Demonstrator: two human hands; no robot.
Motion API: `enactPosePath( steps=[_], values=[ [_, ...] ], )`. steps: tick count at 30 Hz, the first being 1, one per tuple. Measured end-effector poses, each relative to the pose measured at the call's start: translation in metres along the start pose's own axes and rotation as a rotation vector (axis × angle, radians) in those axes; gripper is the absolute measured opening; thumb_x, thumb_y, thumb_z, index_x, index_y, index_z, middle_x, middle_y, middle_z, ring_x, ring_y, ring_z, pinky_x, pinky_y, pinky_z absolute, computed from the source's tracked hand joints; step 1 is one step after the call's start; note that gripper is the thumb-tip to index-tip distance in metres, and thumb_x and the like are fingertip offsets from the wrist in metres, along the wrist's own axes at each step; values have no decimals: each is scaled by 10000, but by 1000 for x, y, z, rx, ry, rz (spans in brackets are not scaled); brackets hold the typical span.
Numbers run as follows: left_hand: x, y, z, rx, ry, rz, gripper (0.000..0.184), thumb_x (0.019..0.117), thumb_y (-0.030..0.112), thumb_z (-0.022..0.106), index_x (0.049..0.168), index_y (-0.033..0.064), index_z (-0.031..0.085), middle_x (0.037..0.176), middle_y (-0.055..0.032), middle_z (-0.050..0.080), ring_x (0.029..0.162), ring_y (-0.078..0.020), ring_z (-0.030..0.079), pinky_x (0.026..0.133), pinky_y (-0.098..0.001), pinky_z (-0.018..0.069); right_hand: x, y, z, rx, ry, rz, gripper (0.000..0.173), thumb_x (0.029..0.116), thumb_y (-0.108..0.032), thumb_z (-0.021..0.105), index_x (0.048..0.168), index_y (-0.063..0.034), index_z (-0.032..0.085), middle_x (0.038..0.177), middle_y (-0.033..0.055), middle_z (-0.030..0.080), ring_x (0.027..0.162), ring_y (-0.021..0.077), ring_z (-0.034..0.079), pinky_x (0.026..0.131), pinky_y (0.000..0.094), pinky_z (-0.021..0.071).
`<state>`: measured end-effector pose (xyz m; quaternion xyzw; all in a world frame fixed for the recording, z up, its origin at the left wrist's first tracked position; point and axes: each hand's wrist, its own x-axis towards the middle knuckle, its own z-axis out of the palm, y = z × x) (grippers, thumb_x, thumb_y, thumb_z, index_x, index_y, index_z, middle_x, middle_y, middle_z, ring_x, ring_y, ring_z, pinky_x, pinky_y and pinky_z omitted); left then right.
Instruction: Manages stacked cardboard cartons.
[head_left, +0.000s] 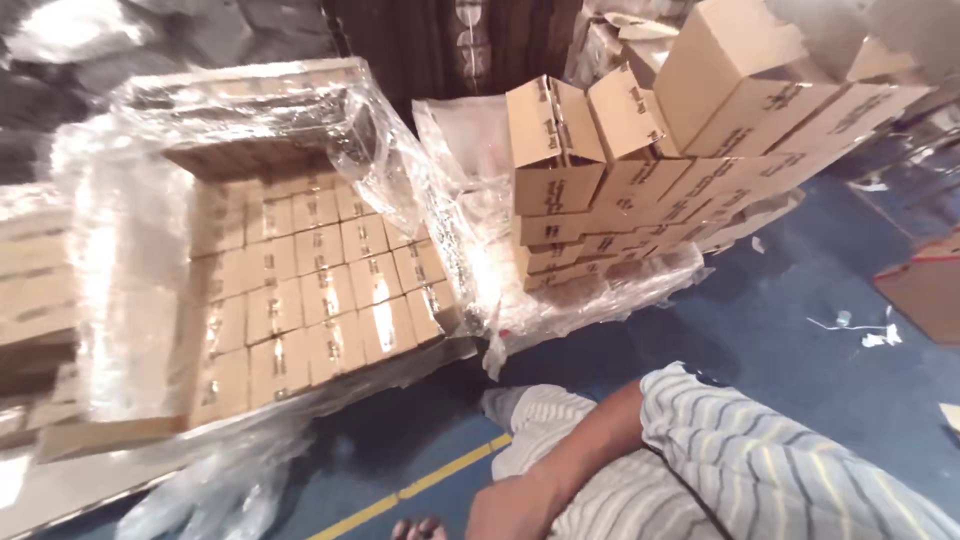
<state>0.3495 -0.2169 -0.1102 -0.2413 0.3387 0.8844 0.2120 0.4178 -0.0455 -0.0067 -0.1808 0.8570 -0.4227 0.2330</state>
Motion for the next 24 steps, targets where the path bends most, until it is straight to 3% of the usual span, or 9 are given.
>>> enactPosePath(
  steps=[3,4,8,14,19,22,24],
  values=[
    [36,25,41,107,-132,-36,552,1111,382,286,812,180,704,789,43,726,704,-102,705,685,-276,599,34,-4,-44,286,2,282,352,1051,-307,576,1006,11,720,861,181,690,800,319,685,715,548,552],
    [49,37,59,161,-163,-47,576,1115,385,264,818,182,713,788,43,731,695,-99,704,672,-266,595,47,-3,-58,309,35,297,380,1056,-321,559,998,23,710,854,191,681,804,339,679,715,575,543],
    [93,79,133,367,-270,-61,604,1127,385,204,834,224,706,820,75,751,712,-68,713,685,-241,597,82,2,-98,173,260,133,266,1007,-226,647,1078,17,729,880,193,696,833,344,692,753,554,551],
    [177,112,187,359,-485,-169,498,1121,350,294,938,178,725,888,30,751,774,-105,727,719,-266,613,109,36,-130,-123,539,17,182,965,-189,705,1117,-101,753,907,105,723,811,276,699,741,489,557],
    [217,105,206,486,-601,-324,465,1108,357,325,925,217,729,864,68,739,773,-70,710,730,-254,601,120,69,-125,-273,967,167,199,1013,-277,647,1138,-174,762,918,31,752,801,209,729,691,460,591],
    [217,102,203,618,-605,-427,459,1113,331,296,914,235,699,861,81,727,786,-73,700,741,-273,592,107,63,-133,-270,1341,420,208,994,-187,654,1171,-150,756,995,53,769,888,218,744,768,457,614],
    [222,106,193,718,-615,-507,472,1121,312,264,925,215,682,865,70,719,767,-80,694,724,-267,593,72,55,-155,-142,1672,655,266,1000,-133,610,1226,-76,739,1049,95,771,942,218,745,846,450,608]
  ],
)
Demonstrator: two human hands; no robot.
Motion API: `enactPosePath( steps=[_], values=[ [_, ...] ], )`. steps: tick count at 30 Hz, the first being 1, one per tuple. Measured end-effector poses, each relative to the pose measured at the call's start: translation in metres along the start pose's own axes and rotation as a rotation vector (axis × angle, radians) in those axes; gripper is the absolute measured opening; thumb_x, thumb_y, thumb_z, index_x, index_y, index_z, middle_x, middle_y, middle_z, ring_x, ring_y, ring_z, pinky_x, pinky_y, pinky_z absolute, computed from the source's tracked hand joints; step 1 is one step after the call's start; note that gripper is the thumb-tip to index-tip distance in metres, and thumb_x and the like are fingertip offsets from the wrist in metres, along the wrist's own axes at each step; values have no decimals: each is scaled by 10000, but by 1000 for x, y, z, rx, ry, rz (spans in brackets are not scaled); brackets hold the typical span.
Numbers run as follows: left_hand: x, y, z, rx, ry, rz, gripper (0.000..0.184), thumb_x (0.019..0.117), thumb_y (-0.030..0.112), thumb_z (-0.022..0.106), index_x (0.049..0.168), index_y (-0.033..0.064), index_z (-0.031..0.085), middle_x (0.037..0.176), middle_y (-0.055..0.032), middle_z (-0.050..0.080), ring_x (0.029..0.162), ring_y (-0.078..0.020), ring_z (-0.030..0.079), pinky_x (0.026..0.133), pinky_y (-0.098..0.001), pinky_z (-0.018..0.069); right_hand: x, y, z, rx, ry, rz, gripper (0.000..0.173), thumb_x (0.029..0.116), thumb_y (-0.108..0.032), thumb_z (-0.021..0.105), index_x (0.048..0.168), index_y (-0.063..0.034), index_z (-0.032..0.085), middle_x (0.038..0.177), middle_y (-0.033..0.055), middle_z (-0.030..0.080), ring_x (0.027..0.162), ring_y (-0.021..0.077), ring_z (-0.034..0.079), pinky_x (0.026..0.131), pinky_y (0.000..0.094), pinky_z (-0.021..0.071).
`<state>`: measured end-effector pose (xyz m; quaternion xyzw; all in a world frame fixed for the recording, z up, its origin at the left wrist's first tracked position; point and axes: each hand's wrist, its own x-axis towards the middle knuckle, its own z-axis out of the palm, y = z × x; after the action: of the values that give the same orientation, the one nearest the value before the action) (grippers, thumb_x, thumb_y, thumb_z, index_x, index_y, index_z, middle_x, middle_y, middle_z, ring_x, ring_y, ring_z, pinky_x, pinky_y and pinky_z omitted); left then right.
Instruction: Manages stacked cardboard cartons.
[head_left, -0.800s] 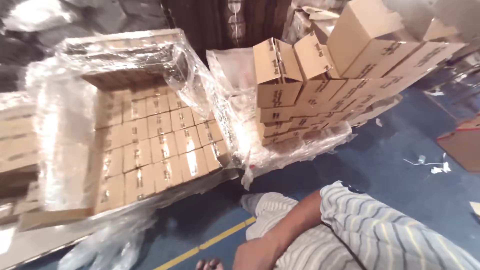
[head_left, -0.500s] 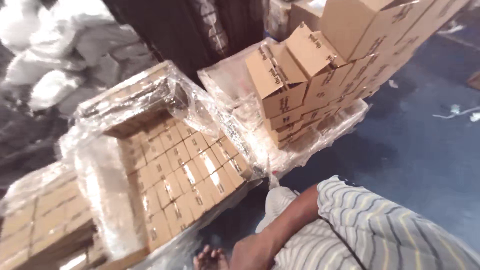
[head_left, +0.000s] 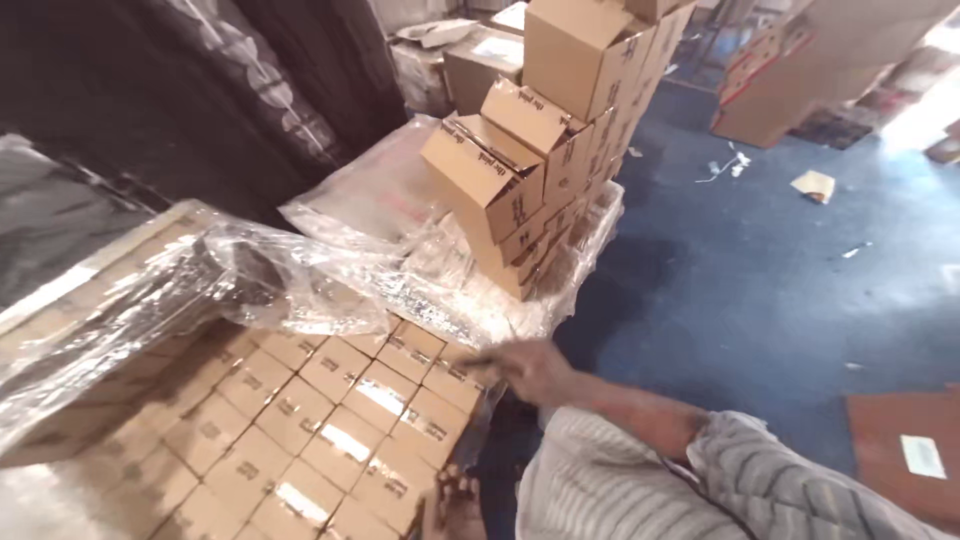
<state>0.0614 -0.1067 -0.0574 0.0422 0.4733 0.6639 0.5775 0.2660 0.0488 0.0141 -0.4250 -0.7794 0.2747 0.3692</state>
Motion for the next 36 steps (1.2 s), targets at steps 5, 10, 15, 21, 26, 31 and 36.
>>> enactPosePath(
  steps=[5,10,15,21,26,31,36],
  values=[
    [-3,-10,-40,258,-12,-187,395,1120,252,278,963,166,630,836,55,695,692,-62,659,675,-242,579,100,60,-135,-284,449,474,426,1104,-293,433,1458,-85,549,1060,165,723,922,320,714,828,549,581],
    [14,-3,-41,332,0,-167,391,1121,274,265,973,157,607,830,55,680,698,-62,656,685,-243,580,173,114,-233,-639,456,627,414,1097,-334,415,1412,-124,585,1221,202,696,1123,403,678,906,616,526],
    [32,12,15,243,61,-17,435,1128,320,228,981,169,609,814,70,679,688,-65,658,680,-255,577,199,158,-274,-734,451,717,417,1081,-356,433,1407,-153,594,1229,204,694,1125,425,672,881,641,526],
    [51,6,80,151,62,20,447,1130,306,222,935,182,604,817,59,672,692,-73,656,666,-257,574,209,173,-291,-729,487,714,391,1071,-334,457,1364,-138,629,1237,203,694,1130,416,675,877,643,525],
    [65,-15,93,223,5,-23,453,1121,253,241,940,147,642,841,34,694,708,-79,663,694,-257,581,228,155,-286,-783,363,558,394,1086,-346,439,1294,-81,644,1094,242,711,1033,459,689,835,662,517],
    [69,-28,111,250,53,-32,412,1116,229,314,933,134,670,847,28,708,691,-73,660,674,-246,578,280,117,-285,-936,235,561,347,1056,-241,484,1108,43,678,1114,298,678,1061,489,669,818,645,529],
    [67,-36,130,219,69,14,378,1115,211,319,977,107,656,881,8,709,729,-84,668,703,-256,587,302,122,-288,-921,331,543,367,1031,-211,499,1248,39,657,1294,316,630,1239,511,587,978,694,461]
  ],
)
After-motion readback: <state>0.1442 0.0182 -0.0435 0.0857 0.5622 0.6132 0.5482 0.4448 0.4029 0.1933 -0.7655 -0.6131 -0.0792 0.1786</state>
